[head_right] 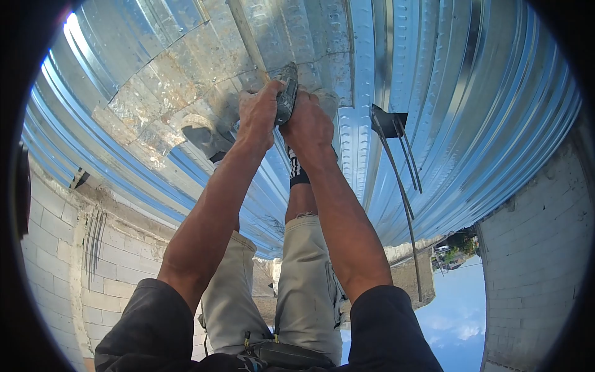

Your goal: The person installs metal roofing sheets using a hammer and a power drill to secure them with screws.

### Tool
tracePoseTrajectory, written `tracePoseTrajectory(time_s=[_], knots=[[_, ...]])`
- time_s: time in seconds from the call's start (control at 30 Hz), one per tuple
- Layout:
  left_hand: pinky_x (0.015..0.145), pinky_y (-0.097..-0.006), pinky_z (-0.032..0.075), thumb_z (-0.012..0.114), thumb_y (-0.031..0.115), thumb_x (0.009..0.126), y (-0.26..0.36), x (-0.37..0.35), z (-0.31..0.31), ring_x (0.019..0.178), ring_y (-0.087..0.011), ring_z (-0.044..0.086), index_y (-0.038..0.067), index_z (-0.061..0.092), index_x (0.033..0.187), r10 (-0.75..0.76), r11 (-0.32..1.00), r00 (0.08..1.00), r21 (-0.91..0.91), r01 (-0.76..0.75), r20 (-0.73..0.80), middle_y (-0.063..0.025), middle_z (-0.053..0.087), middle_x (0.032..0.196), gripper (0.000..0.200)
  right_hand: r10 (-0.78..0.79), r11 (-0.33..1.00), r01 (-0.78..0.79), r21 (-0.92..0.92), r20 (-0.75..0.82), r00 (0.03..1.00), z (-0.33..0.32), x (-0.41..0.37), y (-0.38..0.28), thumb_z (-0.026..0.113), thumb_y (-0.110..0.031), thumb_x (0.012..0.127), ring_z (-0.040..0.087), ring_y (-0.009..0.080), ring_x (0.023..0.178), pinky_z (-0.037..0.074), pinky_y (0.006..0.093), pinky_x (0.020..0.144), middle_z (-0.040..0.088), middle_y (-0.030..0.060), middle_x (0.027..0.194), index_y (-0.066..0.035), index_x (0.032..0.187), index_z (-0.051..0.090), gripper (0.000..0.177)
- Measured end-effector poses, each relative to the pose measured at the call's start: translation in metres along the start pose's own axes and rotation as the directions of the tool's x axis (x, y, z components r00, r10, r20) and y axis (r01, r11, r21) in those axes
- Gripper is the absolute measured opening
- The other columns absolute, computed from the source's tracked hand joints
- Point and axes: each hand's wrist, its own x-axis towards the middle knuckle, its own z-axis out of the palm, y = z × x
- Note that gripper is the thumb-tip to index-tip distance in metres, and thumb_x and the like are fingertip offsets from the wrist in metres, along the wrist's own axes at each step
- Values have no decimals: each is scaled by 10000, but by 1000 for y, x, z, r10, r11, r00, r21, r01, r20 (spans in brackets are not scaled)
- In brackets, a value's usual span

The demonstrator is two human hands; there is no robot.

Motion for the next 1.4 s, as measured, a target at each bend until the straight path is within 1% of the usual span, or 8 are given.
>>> tracePoseTrajectory(time_s=[0.1, 0.2, 0.3, 0.5, 0.6, 1.0, 1.3, 1.4], knots=[[920, -375, 449, 681, 249, 728, 11, -7, 0, 1019, -353, 582, -151, 428, 1158, 108, 988, 994, 117, -104, -22, -275, 561, 1099, 640, 19, 1000, -19, 10, 13, 1000, -1, 3, -4, 630, -237, 833, 634, 436, 1010, 509, 493, 876, 596, 247, 1168, 2, 1185, 530, 438], [902, -375, 459, 670, 253, 731, 18, -8, 2, 1010, -357, 595, -147, 467, 1148, 86, 994, 996, 67, -85, -12, -291, 581, 1091, 612, 9, 1000, -9, 18, 20, 1000, 1, 3, -2, 623, -232, 835, 627, 445, 1015, 506, 493, 882, 593, 261, 1166, 10, 1183, 519, 436], [797, -367, 493, 690, 211, 713, 16, -1, 3, 921, -277, 609, -131, 504, 1164, 83, 996, 996, 25, -82, -15, -219, 596, 1047, 596, 8, 1000, -9, 22, 25, 1000, -1, 6, -5, 630, -229, 830, 626, 442, 1016, 508, 488, 879, 595, 260, 1162, 12, 1173, 522, 434], [730, -367, 502, 684, 203, 709, 14, 9, 7, 833, -255, 607, -100, 548, 1095, 73, 996, 996, 46, -71, -40, -200, 610, 976, 509, 44, 999, -46, 30, 68, 997, -8, 7, -11, 683, -210, 786, 613, 408, 1062, 500, 479, 894, 601, 224, 1186, -14, 1179, 541, 462], [871, -381, 474, 679, 250, 714, 18, 9, 7, 998, -343, 622, -119, 543, 1115, 25, 998, 1000, 57, -24, -18, -267, 626, 1080, 562, 62, 998, -63, 13, 77, 995, -7, 11, -10, 703, -203, 771, 605, 397, 1083, 495, 479, 901, 600, 211, 1201, -26, 1187, 546, 479], [866, -379, 477, 675, 246, 721, 25, 11, 5, 983, -345, 631, -111, 563, 1099, -17, 999, 1000, 46, 19, -26, -268, 636, 1070, 532, 3, 998, 3, -60, 90, 996, -13, 14, -16, 674, -244, 798, 624, 413, 1056, 504, 482, 901, 576, 237, 1208, 3, 1195, 535, 488], [862, -370, 477, 674, 251, 738, 11, 15, 11, 954, -327, 635, -105, 560, 1112, -52, 983, 999, -176, 48, -15, -251, 641, 1046, 529, -15, 990, 30, -139, 111, 994, -25, 15, -14, 661, -194, 797, 635, 414, 1030, 519, 485, 876, 588, 233, 1185, -11, 1178, 543, 439], [852, -371, 482, 676, 246, 737, 13, 14, 13, 954, -321, 635, -102, 560, 1115, -26, 999, 999, -45, 25, -21, -239, 646, 1041, 527, -25, 992, 35, -120, 84, 996, -21, 15, -8, 649, -190, 804, 634, 416, 1027, 518, 486, 876, 601, 233, 1156, -8, 1169, 547, 421]])
